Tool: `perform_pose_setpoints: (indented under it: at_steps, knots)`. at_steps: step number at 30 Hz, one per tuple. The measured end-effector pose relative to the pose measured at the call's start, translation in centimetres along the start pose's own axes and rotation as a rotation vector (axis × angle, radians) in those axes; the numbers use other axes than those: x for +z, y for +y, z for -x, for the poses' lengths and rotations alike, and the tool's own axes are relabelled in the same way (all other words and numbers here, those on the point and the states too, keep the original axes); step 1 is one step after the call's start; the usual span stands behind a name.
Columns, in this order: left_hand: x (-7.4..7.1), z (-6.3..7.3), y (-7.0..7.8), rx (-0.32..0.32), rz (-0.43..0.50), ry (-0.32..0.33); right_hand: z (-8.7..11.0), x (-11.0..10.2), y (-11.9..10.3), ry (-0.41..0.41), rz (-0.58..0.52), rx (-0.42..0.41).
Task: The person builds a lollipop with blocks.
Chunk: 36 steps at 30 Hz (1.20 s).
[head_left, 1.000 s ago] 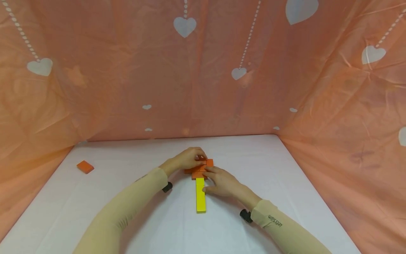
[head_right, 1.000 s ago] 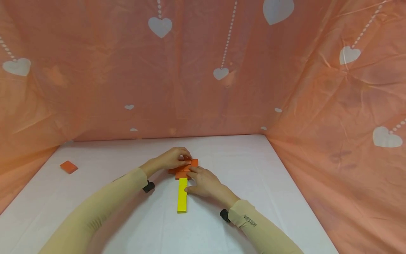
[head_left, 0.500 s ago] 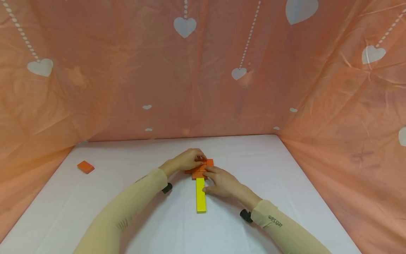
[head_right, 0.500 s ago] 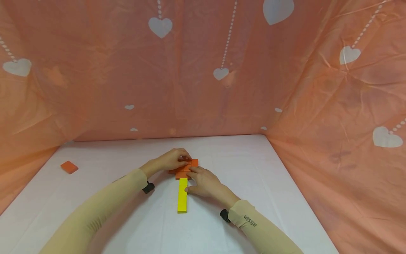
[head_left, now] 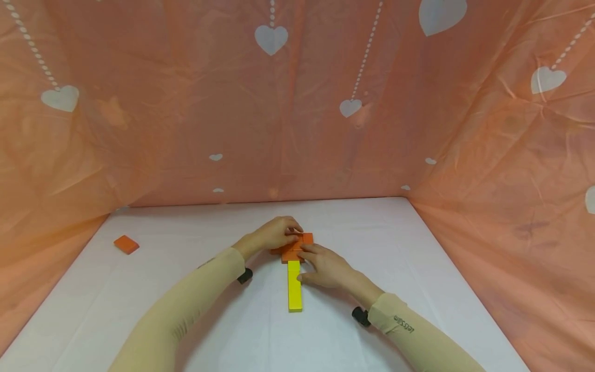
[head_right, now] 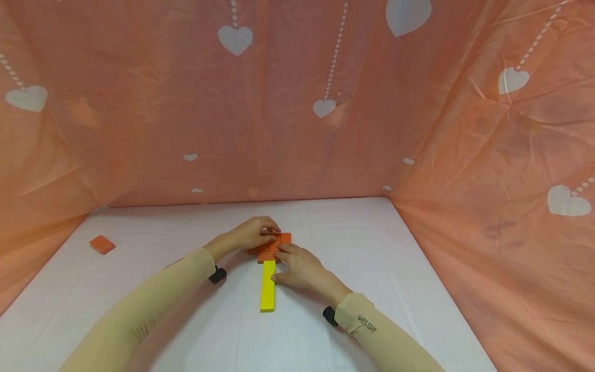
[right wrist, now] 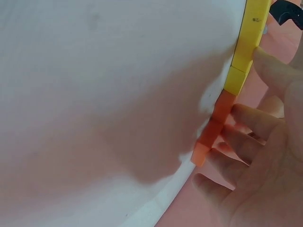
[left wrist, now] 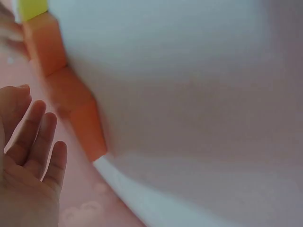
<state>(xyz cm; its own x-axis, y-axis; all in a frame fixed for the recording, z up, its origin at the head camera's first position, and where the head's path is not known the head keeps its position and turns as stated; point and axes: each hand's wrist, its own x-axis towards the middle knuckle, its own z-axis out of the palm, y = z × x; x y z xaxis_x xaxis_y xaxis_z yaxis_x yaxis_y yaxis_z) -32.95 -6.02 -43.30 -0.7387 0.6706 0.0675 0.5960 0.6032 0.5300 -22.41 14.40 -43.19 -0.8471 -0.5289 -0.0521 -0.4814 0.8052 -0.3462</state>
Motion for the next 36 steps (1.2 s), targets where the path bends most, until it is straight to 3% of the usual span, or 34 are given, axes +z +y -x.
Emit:
perform_pose_setpoints:
  at_steps: [5,11,18,25,36]
  knots:
    - [-1.2,1.2,-0.5,-0.058,0.041,0.056,0.1,0.0,-0.2,0.002,-0.003,0.008]
    - [-3.7,4.1,-1.8,-0.119,0.1,0.141,0.3,0.2,-0.2,-0.011,-0.007,0.033]
    - [-7.1,7.9,-4.6,-0.089,0.079,0.258,0.4,0.1,0.0,-0.003,-0.015,0.024]
    - [-9.8,12.9,-7.3,-0.15,0.013,0.323,0.2,0.0,0.1,0.002,-0.019,0.033]
    - [-10.4,21.8,-11.5,-0.324,-0.05,0.397,0.1,-0.2,-0.4,-0.013,-0.018,0.039]
